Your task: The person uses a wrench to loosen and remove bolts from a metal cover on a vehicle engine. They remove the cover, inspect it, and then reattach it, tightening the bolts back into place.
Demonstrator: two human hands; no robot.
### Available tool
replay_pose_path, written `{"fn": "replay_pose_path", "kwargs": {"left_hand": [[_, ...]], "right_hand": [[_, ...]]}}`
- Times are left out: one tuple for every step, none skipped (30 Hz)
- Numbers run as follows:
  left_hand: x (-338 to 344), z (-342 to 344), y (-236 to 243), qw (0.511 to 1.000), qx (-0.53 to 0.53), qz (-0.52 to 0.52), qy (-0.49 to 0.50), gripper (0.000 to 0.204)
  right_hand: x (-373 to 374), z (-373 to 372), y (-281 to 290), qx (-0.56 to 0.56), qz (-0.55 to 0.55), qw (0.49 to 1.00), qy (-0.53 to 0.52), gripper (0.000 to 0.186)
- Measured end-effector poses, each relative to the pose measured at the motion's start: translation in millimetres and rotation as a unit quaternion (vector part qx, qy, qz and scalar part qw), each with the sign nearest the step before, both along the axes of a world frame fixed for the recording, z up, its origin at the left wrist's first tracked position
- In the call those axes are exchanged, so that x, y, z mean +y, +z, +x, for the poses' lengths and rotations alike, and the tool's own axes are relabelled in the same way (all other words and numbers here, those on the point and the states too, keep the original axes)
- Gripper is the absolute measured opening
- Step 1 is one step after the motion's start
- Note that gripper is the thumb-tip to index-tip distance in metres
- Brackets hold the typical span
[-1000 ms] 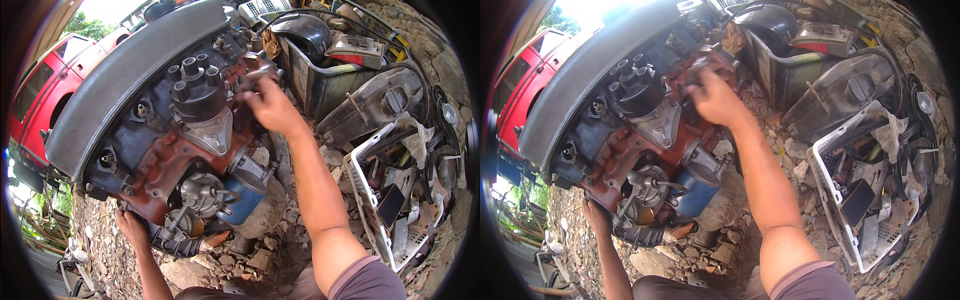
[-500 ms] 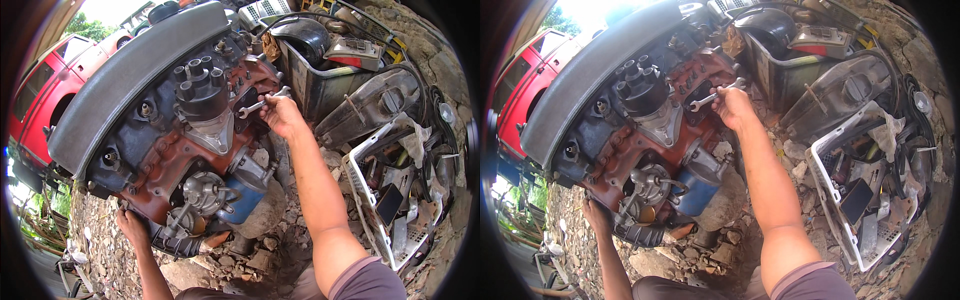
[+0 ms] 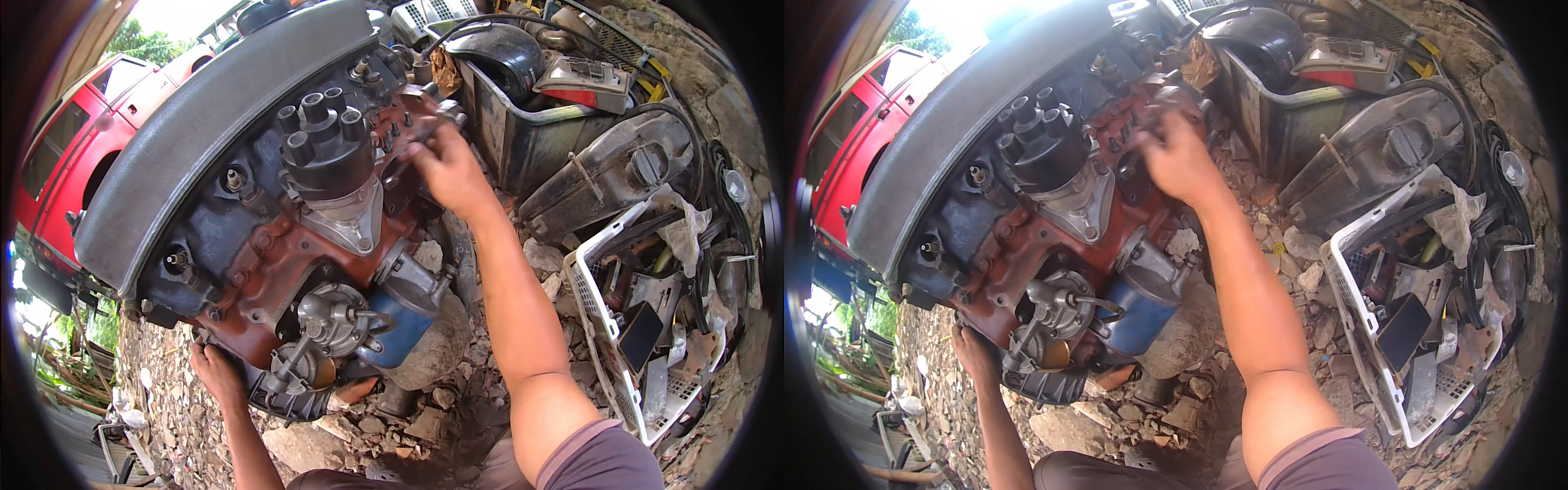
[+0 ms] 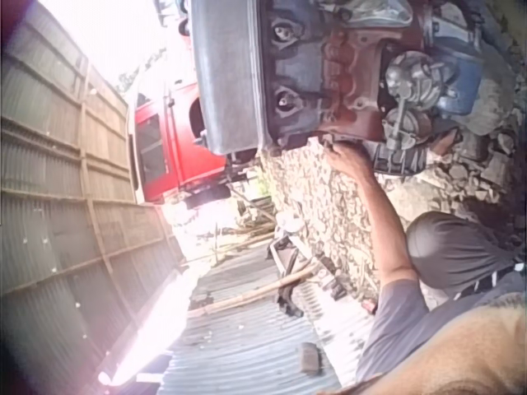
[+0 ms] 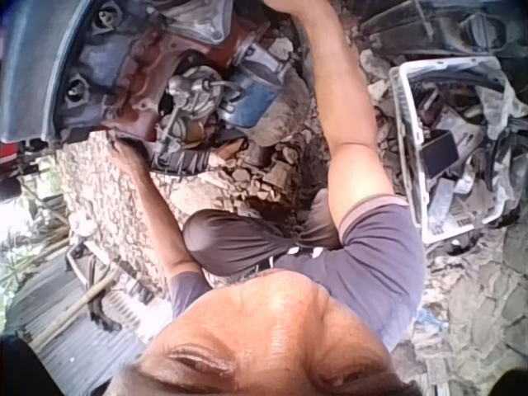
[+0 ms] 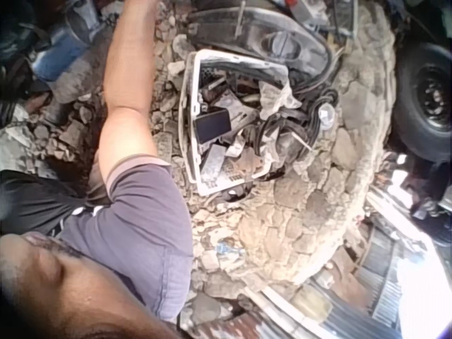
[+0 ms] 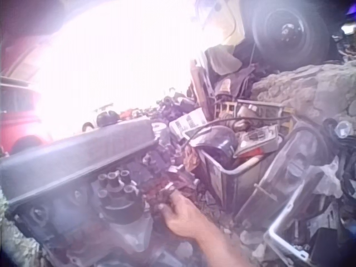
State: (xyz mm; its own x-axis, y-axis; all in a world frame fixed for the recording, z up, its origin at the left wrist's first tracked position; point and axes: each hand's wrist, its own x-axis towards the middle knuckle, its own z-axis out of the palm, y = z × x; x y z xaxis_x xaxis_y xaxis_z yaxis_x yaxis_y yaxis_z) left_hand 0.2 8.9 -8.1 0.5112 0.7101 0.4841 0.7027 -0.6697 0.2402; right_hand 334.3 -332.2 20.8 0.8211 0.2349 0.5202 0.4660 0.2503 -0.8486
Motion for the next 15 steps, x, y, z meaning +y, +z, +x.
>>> {"fn": "replay_pose_path", "kwargs": {"left_hand": [[-2.2,1.1,1.0,1.0,0.002,-0.002,0.001,0.046],[-0.2,0.0,-1.3,1.0,0.012,0.018,-0.005,0.046],[4.7,-5.3,-3.8,0.999,0.022,0.041,-0.007,0.045],[4.9,-4.6,-3.6,0.998,0.029,0.062,-0.015,0.045],[3.7,-3.9,-3.6,0.994,0.062,0.084,-0.02,0.044],[1.1,-3.5,-3.3,0.99,0.094,0.106,-0.024,0.044],[-0.2,-5.0,-2.3,0.984,0.126,0.127,-0.024,0.043],[2.1,-4.9,-3.4,0.992,0.079,0.099,-0.027,0.043],[6.1,-3.8,-6.0,0.997,0.031,0.071,-0.03,0.042],[9.4,-4.0,-8.5,0.998,-0.017,0.042,-0.033,0.041],[10.6,-3.4,-9.5,0.998,-0.016,0.043,-0.033,0.041],[11.4,-3.0,-10.2,0.998,-0.015,0.044,-0.032,0.041],[12.2,-3.5,-10.8,0.998,-0.014,0.045,-0.03,0.04],[13.0,-4.5,-11.2,0.998,-0.013,0.048,-0.027,0.04],[13.6,-5.7,-11.7,0.998,-0.012,0.05,-0.024,0.04]], "right_hand": [[-1.5,-6.3,8.5,-0.119,-0.089,0.988,-0.043,0.02],[-3.3,-14.6,20.0,-0.201,-0.184,0.96,-0.066,0.024],[-4.4,-31.4,39.6,-0.242,-0.205,0.948,-0.035,0.024],[-4.8,-27.1,36.5,-0.235,-0.208,0.948,-0.05,0.022],[-4.9,-19.7,31.0,-0.227,-0.211,0.949,-0.065,0.021],[-7.7,-14.3,27.4,-0.187,-0.135,0.971,-0.063,0.019],[-8.4,-10.6,28.2,-0.146,-0.057,0.986,-0.056,0.017],[-8.0,-5.9,30.1,-0.055,0.044,0.996,-0.062,0.012],[-12.8,-4.2,30.4,0.105,0.141,0.984,-0.024,0.007],[-16.0,-1.8,28.1,0.166,0.168,0.972,-0.017,0.006],[-19.9,1.5,24.0,0.225,0.194,0.955,-0.014,0.006],[-16.4,6.6,12.0,0.271,0.193,0.943,0.014,0.005],[-12.1,10.7,1.7,0.316,0.192,0.928,0.043,0.005],[-8.9,1.0,2.3,0.369,0.158,0.912,0.084,0.007],[-2.8,-0.6,-8.4,0.367,0.115,0.916,0.112,0.014]]}}
